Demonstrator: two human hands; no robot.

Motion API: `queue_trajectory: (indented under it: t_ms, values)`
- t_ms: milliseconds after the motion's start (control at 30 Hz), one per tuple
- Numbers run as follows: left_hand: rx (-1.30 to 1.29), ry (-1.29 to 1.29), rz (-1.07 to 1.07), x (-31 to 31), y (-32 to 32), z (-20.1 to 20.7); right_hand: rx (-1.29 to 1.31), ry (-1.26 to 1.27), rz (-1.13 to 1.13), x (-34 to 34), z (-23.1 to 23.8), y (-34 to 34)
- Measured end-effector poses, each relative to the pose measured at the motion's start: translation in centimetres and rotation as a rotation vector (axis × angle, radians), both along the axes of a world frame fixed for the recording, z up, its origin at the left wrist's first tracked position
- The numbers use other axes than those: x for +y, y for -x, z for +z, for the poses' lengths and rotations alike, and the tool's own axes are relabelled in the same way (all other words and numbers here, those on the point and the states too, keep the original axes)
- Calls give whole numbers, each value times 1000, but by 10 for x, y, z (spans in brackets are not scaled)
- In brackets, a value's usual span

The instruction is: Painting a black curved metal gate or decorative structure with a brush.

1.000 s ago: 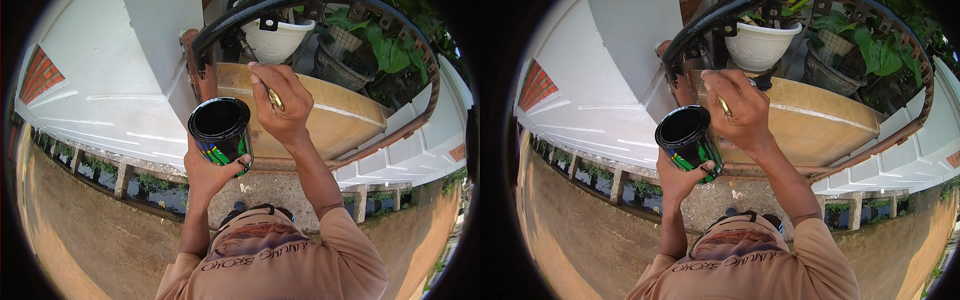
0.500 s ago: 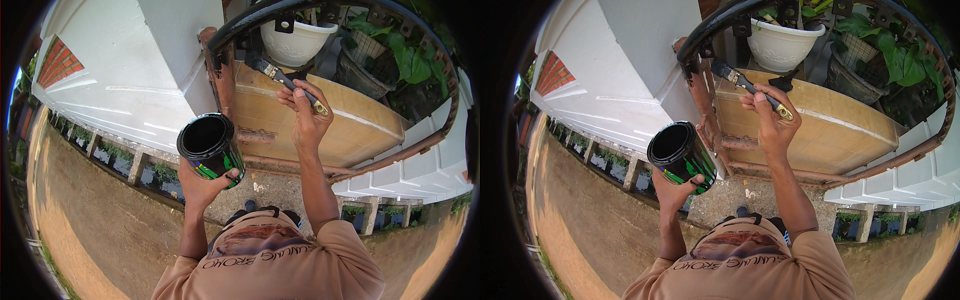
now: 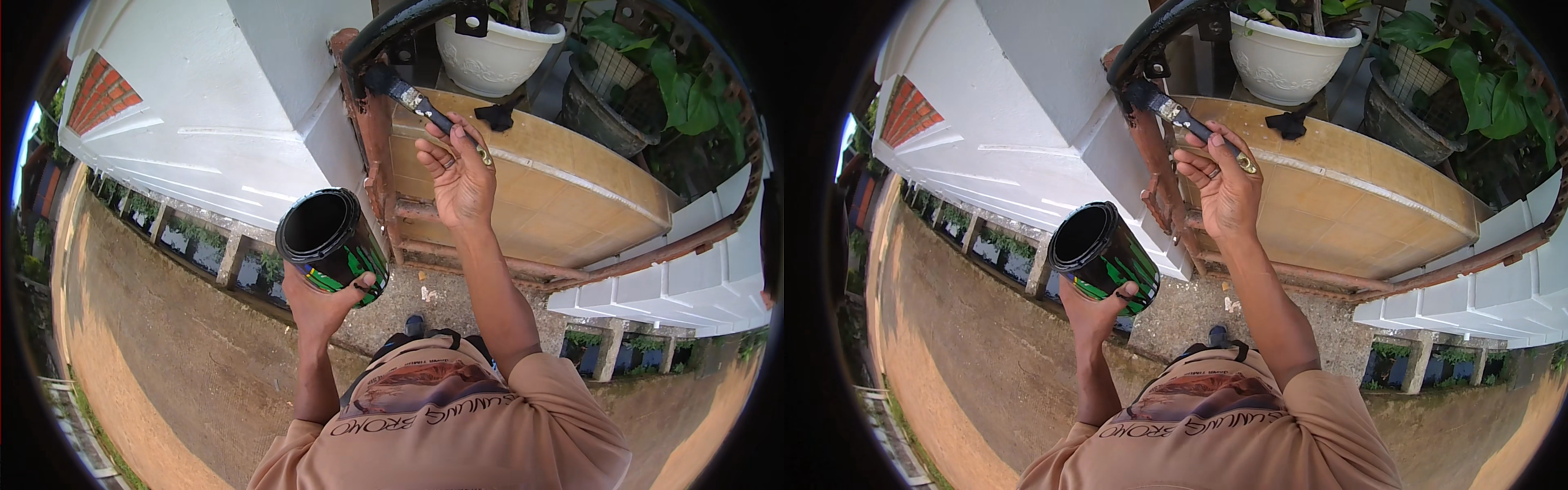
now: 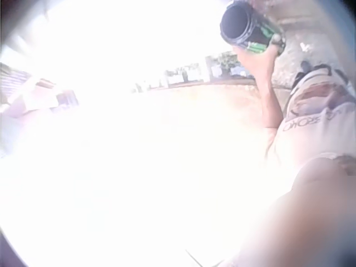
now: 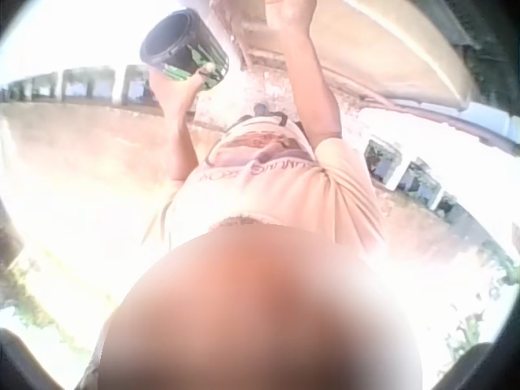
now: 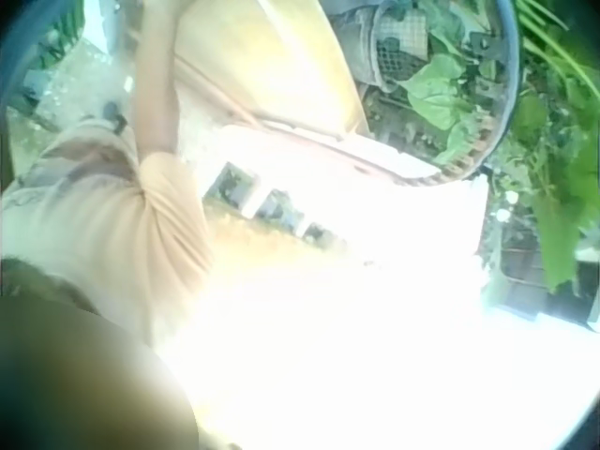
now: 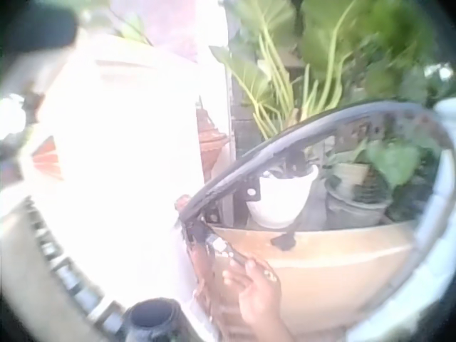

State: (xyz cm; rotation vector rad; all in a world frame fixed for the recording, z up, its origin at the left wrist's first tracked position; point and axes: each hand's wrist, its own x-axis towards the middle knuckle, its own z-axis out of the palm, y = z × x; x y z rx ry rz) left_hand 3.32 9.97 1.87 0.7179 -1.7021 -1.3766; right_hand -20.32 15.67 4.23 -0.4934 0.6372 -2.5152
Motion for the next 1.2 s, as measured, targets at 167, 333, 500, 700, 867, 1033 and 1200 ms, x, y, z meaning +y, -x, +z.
queue_trajectory:
  t_ms: [167, 333, 500, 700, 867, 1033, 1200]
  values:
    - [43, -8, 1, 4, 0, 1, -47, -182, 22, -4, -31, 13]
    - [-56, -23, 3, 2, -3, -3, -161, 39, 88, -13, -19, 18]
    - [-26, -55, -11, 2, -1, 0, -65, -17, 55, -1, -18, 8]
    - [-32, -32, -4, -1, -1, -2, -22, 7, 25, -18, -3, 23]
    - [-61, -52, 5, -4, -8, -6, -95, 36, 80, -15, -20, 27]
    - [-86, -25, 17, -6, -7, -9, -159, -173, 52, -12, -59, 39]
    - [-99, -51, -22, -3, 1, -10, -194, 53, 173, -23, -27, 42]
